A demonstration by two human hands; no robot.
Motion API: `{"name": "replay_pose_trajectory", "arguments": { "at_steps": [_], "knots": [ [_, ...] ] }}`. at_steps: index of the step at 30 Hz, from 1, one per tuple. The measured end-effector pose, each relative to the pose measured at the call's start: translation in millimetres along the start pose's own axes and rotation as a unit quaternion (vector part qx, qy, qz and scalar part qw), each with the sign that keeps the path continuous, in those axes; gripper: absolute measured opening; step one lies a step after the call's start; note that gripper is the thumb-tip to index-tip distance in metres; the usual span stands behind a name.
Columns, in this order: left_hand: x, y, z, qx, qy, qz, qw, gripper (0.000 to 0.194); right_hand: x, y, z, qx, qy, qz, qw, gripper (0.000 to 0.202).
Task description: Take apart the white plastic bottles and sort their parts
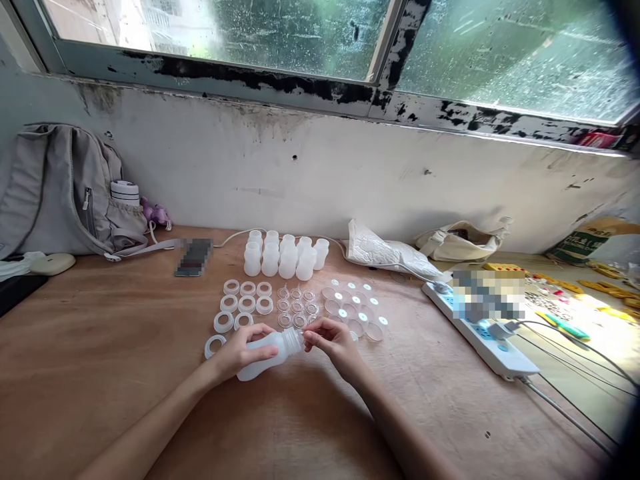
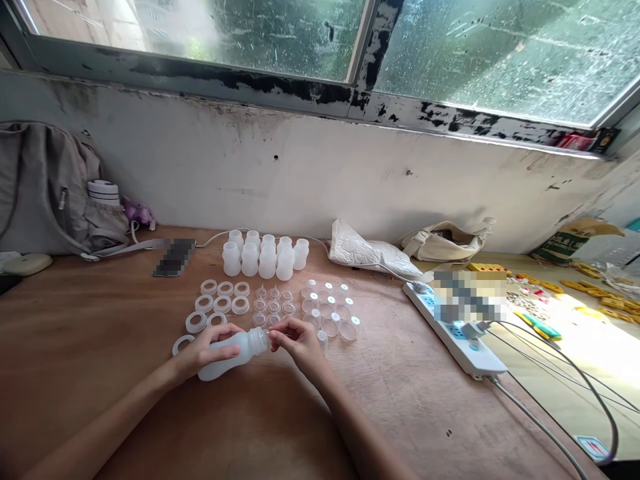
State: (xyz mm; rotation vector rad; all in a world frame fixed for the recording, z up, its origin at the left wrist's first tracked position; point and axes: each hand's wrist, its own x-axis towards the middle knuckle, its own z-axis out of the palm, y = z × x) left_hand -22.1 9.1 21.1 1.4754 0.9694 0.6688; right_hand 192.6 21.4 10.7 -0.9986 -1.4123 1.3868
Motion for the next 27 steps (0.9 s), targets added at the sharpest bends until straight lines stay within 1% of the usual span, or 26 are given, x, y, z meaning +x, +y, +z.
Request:
{"name": "replay_pose_trajectory", "arguments": {
  "at_steps": [8, 10, 13, 16, 19, 21, 23, 24, 25, 27],
  "knots": [
    [-1.1, 0.4, 1.0, 0.034, 0.004, 0.008, 0.999, 0.035, -0.6, 5.0, 0.5, -0.1, 0.016, -0.005, 0.995, 0.026],
    [-1.1, 0.9, 1.9, 0.047, 0.003, 0.011, 0.999, 0.036, -1.4, 5.2, 1.0, -0.152, 0.023, -0.023, 0.988, 0.028],
    [-1.2, 1.2, 3.0, 0.056, -0.002, 0.014, 0.998, 0.035, -2.4, 4.4, 2.7, -0.227, 0.036, -0.068, 0.971, 0.035],
    [-1.4, 0.5, 3.0, 0.054, -0.012, 0.009, 0.998, 0.034, -2.6, 4.4, 4.3, -0.251, 0.032, -0.088, 0.963, 0.042],
    [-1.7, 0.2, 2.3, 0.03, -0.028, 0.003, 0.999, 0.033, -2.3, 5.4, 4.6, -0.236, 0.019, -0.077, 0.968, 0.046],
    [-2.0, 0.9, 2.6, -0.006, -0.037, -0.005, 0.999, 0.032, -2.4, 4.8, 4.1, -0.2, 0.019, -0.059, 0.978, 0.043],
    [-2.2, 1.6, 4.4, -0.056, -0.045, -0.032, 0.997, 0.032, -2.8, 1.5, 3.4, -0.128, 0.008, -0.038, 0.991, 0.031],
    [-2.3, 1.6, 5.7, -0.084, -0.05, -0.053, 0.994, 0.033, -3.3, -1.2, 3.1, -0.085, -0.008, -0.029, 0.996, 0.024],
    [-2.4, 1.4, 7.4, -0.111, -0.058, -0.075, 0.989, 0.035, -3.9, -4.3, 2.8, -0.044, -0.033, -0.022, 0.998, 0.026],
    [-2.3, 0.0, 10.9, -0.154, -0.071, -0.107, 0.98, 0.038, -5.3, -10.1, 2.5, 0.021, -0.095, -0.008, 0.995, 0.046]
  ]
}}
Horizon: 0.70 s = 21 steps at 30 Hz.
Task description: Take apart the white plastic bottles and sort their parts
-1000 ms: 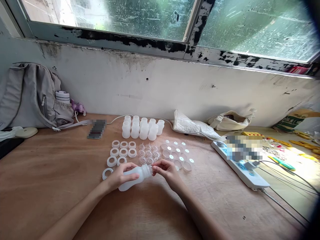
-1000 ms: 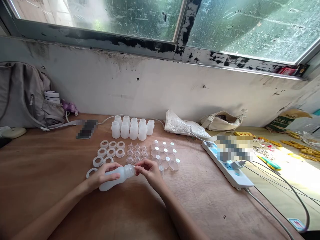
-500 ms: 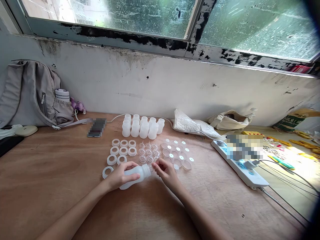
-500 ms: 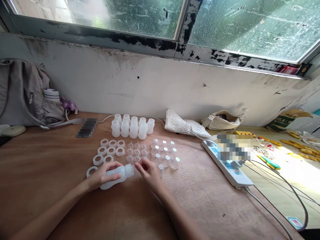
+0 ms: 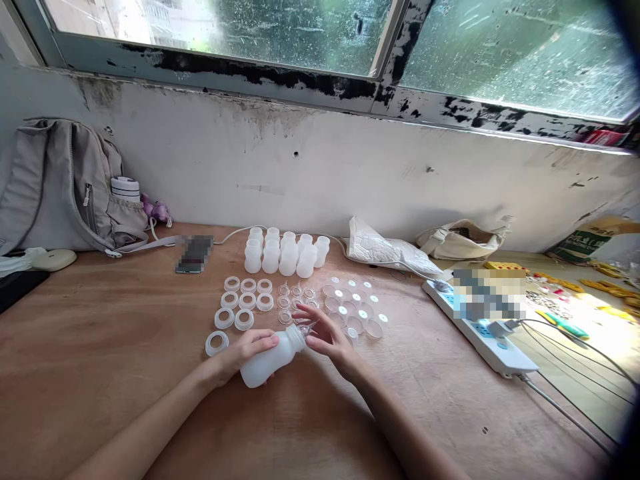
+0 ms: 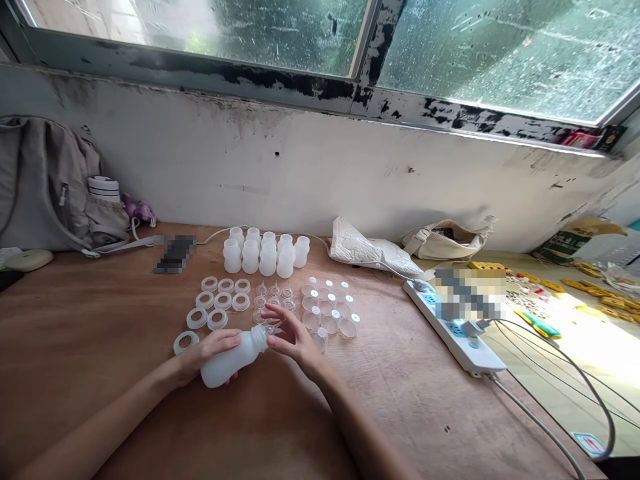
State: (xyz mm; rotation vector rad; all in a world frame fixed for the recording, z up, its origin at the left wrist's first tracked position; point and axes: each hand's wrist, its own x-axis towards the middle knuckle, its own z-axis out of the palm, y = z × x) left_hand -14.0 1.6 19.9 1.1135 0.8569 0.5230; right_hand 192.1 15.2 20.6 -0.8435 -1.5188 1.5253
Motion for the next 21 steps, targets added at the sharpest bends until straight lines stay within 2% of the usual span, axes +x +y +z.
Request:
{"name": "replay_pose_trajectory", "arguments": {
  "at_steps": [2, 4, 10, 15, 18, 21],
  "knots": [
    [0.9, -2.5, 2.1, -0.02, -0.007, -0.008, 1.0, 0.041, -1.0, -2.9, 0.3, 0.034, -0.045, 0.01, 0.998, 0.051],
    [1.2, -3.9, 3.4, -0.022, -0.008, -0.003, 1.0, 0.043, -1.1, -1.5, 0.1, 0.045, -0.052, 0.021, 0.997, 0.045],
    [0.5, -2.0, 5.7, 0.022, -0.003, 0.025, 0.999, 0.04, 1.2, 8.5, -0.2, -0.017, 0.029, 0.061, 0.998, 0.026],
    [3.0, -4.5, 4.7, 0.047, 0.029, 0.02, 0.998, 0.044, 0.3, 2.6, 4.6, 0.052, -0.052, 0.078, 0.994, 0.048],
    [2.6, -4.0, 4.6, 0.099, 0.042, 0.042, 0.993, 0.045, 1.2, 7.0, 6.4, 0.026, -0.018, 0.087, 0.996, 0.041],
    [-0.2, -2.6, 9.5, 0.212, 0.097, 0.118, 0.965, 0.04, 3.1, 18.5, 7.6, -0.032, 0.038, 0.077, 0.996, 0.031]
  ]
}}
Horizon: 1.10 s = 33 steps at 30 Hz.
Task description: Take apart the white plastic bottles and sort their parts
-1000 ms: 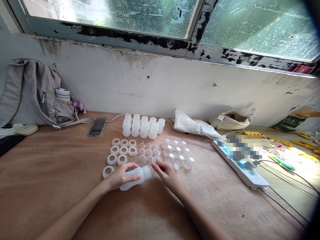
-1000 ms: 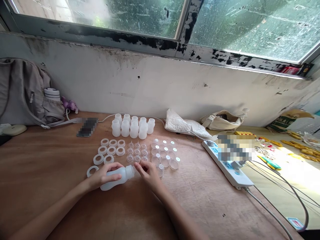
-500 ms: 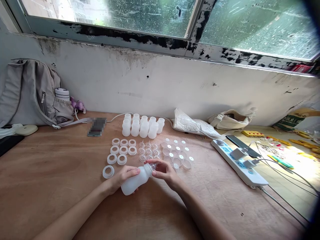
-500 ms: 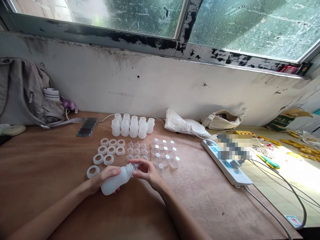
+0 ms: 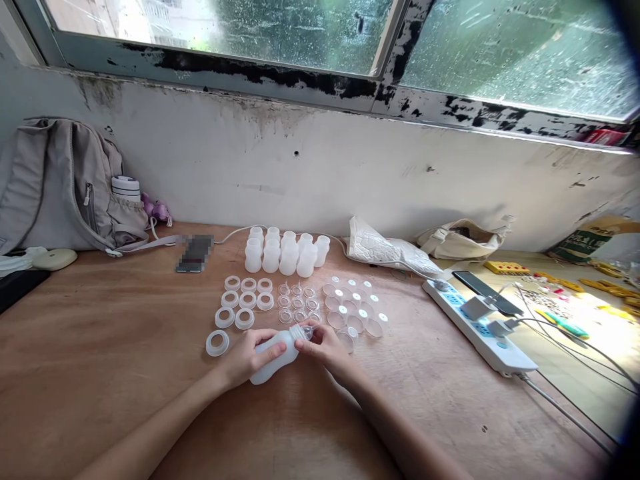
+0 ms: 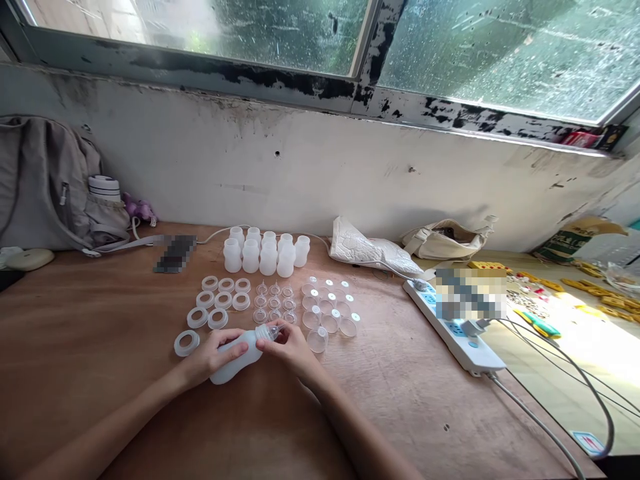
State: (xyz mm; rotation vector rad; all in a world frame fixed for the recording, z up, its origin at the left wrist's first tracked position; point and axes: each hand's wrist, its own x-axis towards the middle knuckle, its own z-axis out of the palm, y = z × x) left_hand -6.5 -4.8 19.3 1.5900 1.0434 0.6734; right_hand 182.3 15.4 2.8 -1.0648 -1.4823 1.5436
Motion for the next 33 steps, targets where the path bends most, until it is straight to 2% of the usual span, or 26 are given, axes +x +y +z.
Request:
{"name": "replay_pose_trajectory", "arguments": {
  "at_steps": [2, 4, 6, 7, 9, 12, 13, 14, 15, 17, 19, 21, 23, 25, 27, 28, 29, 30, 33],
  "knots": [
    [-2.5, 2.5, 4.3, 0.072, 0.045, 0.05, 0.995, 0.039, 1.5, 5.9, 1.7, -0.054, 0.038, -0.021, 0.998, 0.029],
    [-4.4, 3.9, 8.3, 0.118, 0.084, 0.083, 0.986, 0.049, 1.0, 6.8, 3.2, -0.106, 0.065, -0.041, 0.991, 0.031],
    [-4.8, 4.3, 10.0, 0.12, 0.092, 0.074, 0.986, 0.053, -1.9, 2.0, 4.4, -0.122, 0.06, -0.051, 0.989, 0.03],
    [-4.6, 4.3, 9.5, 0.101, 0.075, 0.05, 0.991, 0.049, -4.0, -2.0, 4.9, -0.115, 0.045, -0.054, 0.991, 0.029],
    [-3.7, 4.3, 6.6, 0.018, -0.007, -0.019, 1.0, 0.04, -9.0, -10.6, 5.8, -0.091, 0.002, -0.063, 0.994, 0.031],
    [-3.4, 5.1, 2.9, -0.134, -0.144, -0.1, 0.975, 0.036, -15.0, -18.2, 7.3, -0.083, -0.026, -0.089, 0.992, 0.031],
    [-3.8, 5.6, 3.4, -0.153, -0.164, -0.108, 0.969, 0.036, -15.8, -18.3, 7.8, -0.09, -0.018, -0.096, 0.991, 0.031],
    [-4.5, 6.2, 5.1, -0.143, -0.159, -0.105, 0.971, 0.036, -15.9, -17.4, 8.4, -0.1, -0.002, -0.099, 0.99, 0.03],
    [-5.2, 6.8, 7.9, -0.106, -0.133, -0.088, 0.981, 0.036, -15.3, -15.6, 8.9, -0.112, 0.019, -0.1, 0.988, 0.029],
    [-6.8, 7.8, 15.3, 0.01, -0.034, -0.024, 0.999, 0.038, -12.8, -11.0, 9.8, -0.137, 0.066, -0.097, 0.984, 0.028],
    [-7.9, 8.8, 21.9, 0.107, 0.069, 0.04, 0.991, 0.042, -10.3, -7.2, 10.6, -0.149, 0.095, -0.092, 0.98, 0.028],
    [-8.4, 9.8, 24.3, 0.134, 0.102, 0.063, 0.984, 0.045, -9.8, -5.5, 11.1, -0.148, 0.102, -0.091, 0.979, 0.028],
    [-8.4, 10.3, 21.9, 0.085, 0.052, 0.033, 0.994, 0.042, -12.0, -5.4, 11.5, -0.151, 0.095, -0.113, 0.977, 0.028],
    [-8.4, 9.9, 17.3, -0.033, -0.056, -0.039, 0.997, 0.037, -16.0, -6.1, 12.1, -0.158, 0.074, -0.156, 0.972, 0.028],
    [-8.7, 8.9, 13.9, -0.16, -0.159, -0.11, 0.968, 0.037, -20.0, -6.7, 13.2, -0.16, 0.056, -0.191, 0.967, 0.029],
    [-9.0, 8.8, 13.5, -0.2, -0.187, -0.127, 0.953, 0.038, -21.4, -7.1, 13.8, -0.161, 0.059, -0.198, 0.965, 0.029],
    [-9.5, 9.1, 14.1, -0.213, -0.192, -0.126, 0.95, 0.037, -22.3, -7.5, 14.5, -0.164, 0.071, -0.198, 0.964, 0.028],
    [-10.2, 10.2, 15.6, -0.198, -0.175, -0.109, 0.958, 0.036, -22.8, -8.1, 15.0, -0.17, 0.087, -0.195, 0.962, 0.027],
    [-13.3, 16.5, 23.0, -0.055, -0.065, -0.031, 0.996, 0.033, -22.1, -10.7, 15.5, -0.19, 0.119, -0.184, 0.957, 0.025]
  ]
}}
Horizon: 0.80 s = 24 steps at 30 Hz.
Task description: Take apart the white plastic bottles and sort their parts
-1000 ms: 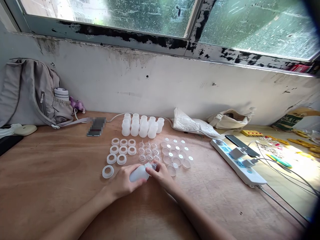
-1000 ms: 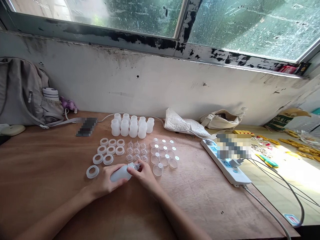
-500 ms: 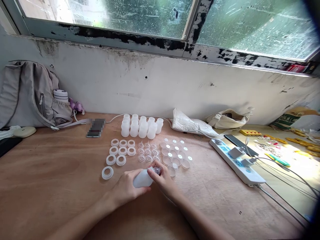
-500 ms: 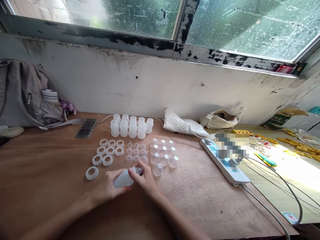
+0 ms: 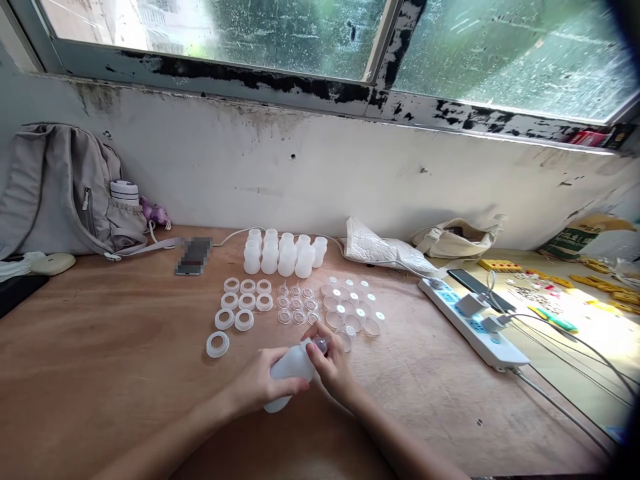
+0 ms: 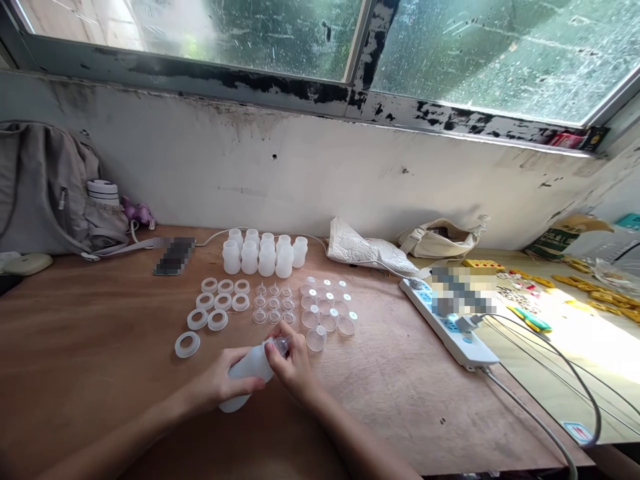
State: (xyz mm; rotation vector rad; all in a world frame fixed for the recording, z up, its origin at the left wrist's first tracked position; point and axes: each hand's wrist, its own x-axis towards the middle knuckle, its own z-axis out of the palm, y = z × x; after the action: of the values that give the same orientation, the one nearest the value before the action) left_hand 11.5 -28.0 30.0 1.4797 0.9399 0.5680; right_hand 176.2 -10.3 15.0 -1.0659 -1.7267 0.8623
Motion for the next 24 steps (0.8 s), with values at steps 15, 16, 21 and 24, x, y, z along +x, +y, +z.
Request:
{"name": "replay_pose_trajectory", "arguments": {
  "at_steps": [15, 16, 21, 24],
  "knots": [
    [13.4, -34.7, -27.1, 0.445, 0.259, 0.224, 0.828, 0.046, 20.4, -2.6, -39.8, -0.216, -0.056, -0.01, 0.975, 0.021],
    [12.6, -33.3, -27.9, 0.451, 0.257, 0.221, 0.826, 0.045, 22.6, -4.7, -51.4, -0.263, -0.051, -0.018, 0.963, 0.016],
    [9.6, -28.9, -26.0, 0.468, 0.229, 0.197, 0.831, 0.04, 26.3, -6.9, -99.0, -0.406, -0.12, 0.046, 0.905, 0.024],
    [9.8, -30.9, -26.2, 0.472, 0.222, 0.197, 0.83, 0.044, 22.5, 1.1, -106.4, -0.409, -0.202, 0.076, 0.887, 0.034]
  ]
}}
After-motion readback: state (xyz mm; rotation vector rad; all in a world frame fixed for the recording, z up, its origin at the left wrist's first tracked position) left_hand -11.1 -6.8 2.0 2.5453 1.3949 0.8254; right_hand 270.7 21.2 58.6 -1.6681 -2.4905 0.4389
